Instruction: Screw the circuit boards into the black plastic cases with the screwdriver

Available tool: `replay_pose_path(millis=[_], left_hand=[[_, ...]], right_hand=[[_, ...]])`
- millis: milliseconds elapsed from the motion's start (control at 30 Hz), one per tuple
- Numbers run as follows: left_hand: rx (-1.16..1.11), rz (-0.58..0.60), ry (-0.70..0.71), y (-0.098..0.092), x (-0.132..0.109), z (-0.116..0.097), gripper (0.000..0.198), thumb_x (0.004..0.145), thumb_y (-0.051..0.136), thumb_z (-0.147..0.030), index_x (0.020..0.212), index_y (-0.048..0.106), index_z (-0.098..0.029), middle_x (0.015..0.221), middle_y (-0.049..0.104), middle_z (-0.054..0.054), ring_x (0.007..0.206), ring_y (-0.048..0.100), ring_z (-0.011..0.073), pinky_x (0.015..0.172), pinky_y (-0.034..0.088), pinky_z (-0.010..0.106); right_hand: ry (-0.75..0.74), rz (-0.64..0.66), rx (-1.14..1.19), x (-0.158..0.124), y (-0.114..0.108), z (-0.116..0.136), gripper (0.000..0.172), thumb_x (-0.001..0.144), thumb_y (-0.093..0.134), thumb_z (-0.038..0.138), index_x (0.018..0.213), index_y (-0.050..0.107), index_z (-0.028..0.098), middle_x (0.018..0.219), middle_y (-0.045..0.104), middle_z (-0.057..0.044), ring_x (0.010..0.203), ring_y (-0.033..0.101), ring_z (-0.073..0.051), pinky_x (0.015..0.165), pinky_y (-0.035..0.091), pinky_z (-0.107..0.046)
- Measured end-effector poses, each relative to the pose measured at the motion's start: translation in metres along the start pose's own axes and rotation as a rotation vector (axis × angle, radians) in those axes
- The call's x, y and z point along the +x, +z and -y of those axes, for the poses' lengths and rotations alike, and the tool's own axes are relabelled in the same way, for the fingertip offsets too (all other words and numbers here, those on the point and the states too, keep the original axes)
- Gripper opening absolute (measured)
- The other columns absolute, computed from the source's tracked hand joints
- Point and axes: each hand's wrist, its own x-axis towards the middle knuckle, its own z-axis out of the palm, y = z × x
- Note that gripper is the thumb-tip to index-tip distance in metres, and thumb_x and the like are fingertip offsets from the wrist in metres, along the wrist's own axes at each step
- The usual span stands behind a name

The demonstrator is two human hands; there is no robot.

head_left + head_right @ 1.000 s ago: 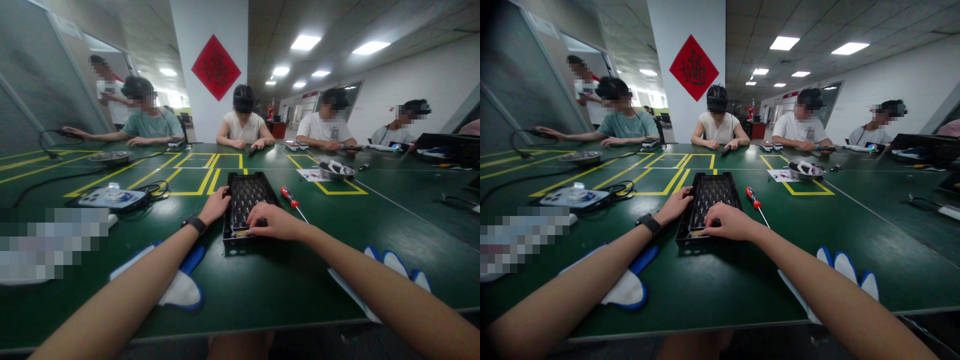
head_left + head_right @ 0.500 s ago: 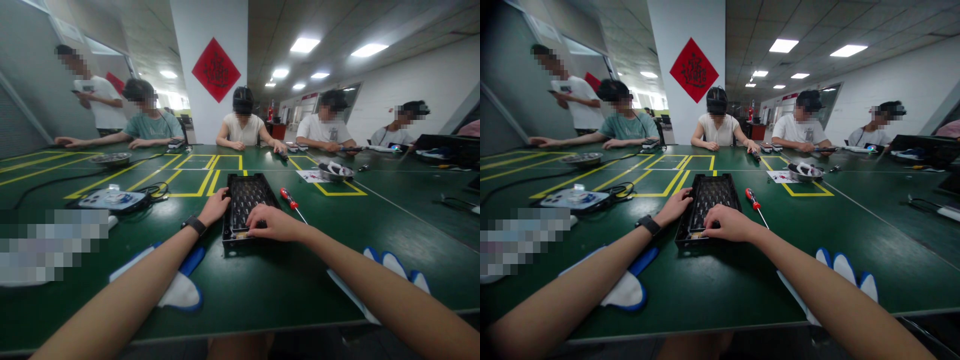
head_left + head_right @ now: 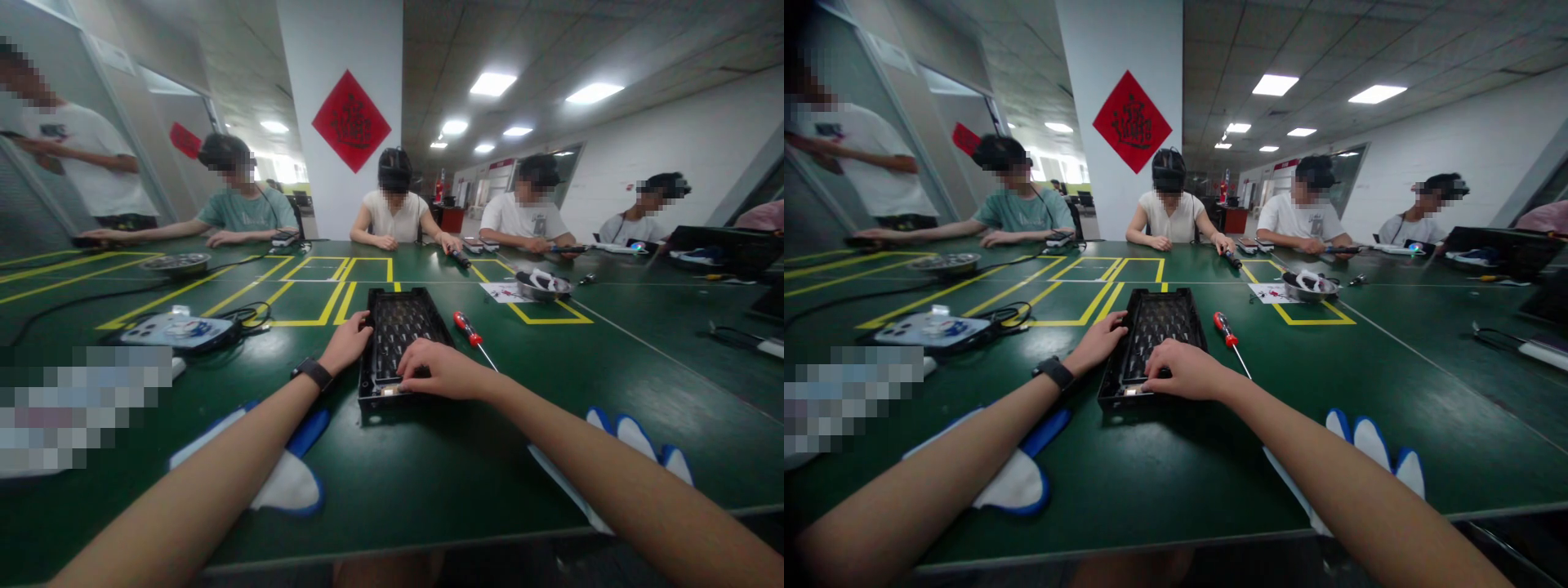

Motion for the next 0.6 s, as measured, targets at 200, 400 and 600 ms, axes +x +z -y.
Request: replay_pose_path(millis=[200, 400, 600], left_hand=[[0.002, 0.001, -0.002, 0.0002, -0.0002, 0.0004, 0.047, 0.079, 0.045, -0.025, 0.124, 0.047, -0.013, 0.123, 0.055, 0.010, 0.111, 0.052, 0.0193, 0.097, 0.039, 0.032], [0.008, -0.005, 0.001, -0.0003, -0.0007, 0.0000, 0.047, 0.079, 0.045, -0.026, 0.124, 0.047, -0.014, 0.122, 0.056, 0.010, 0.110, 0.052, 0.0196, 0.096, 0.039, 0.032], [0.015, -0.005, 0.006, -0.0007, -0.0010, -0.0001, 0.047, 0.080, 0.045, -0.026, 0.125, 0.047, -0.014, 0.123, 0.055, 0.010, 0.111, 0.052, 0.0193, 0.097, 0.039, 0.032]], right_hand=[[0.022, -0.035, 0.013, -0.0010, -0.0011, 0.0009, 0.019, 0.078, 0.059, 0.035, 0.080, 0.066, 0.017, 0.091, 0.064, -0.005, 0.089, 0.055, -0.016, 0.083, 0.039, -0.030], [0.002, -0.018, -0.005, -0.0004, -0.0007, 0.0012, 0.019, 0.079, 0.057, 0.034, 0.079, 0.067, 0.017, 0.091, 0.065, -0.004, 0.088, 0.056, -0.016, 0.087, 0.037, -0.032], [-0.006, -0.015, -0.010, 0.0000, -0.0014, 0.0017, 0.018, 0.079, 0.058, 0.033, 0.079, 0.067, 0.017, 0.089, 0.065, -0.004, 0.087, 0.056, -0.016, 0.086, 0.037, -0.032]])
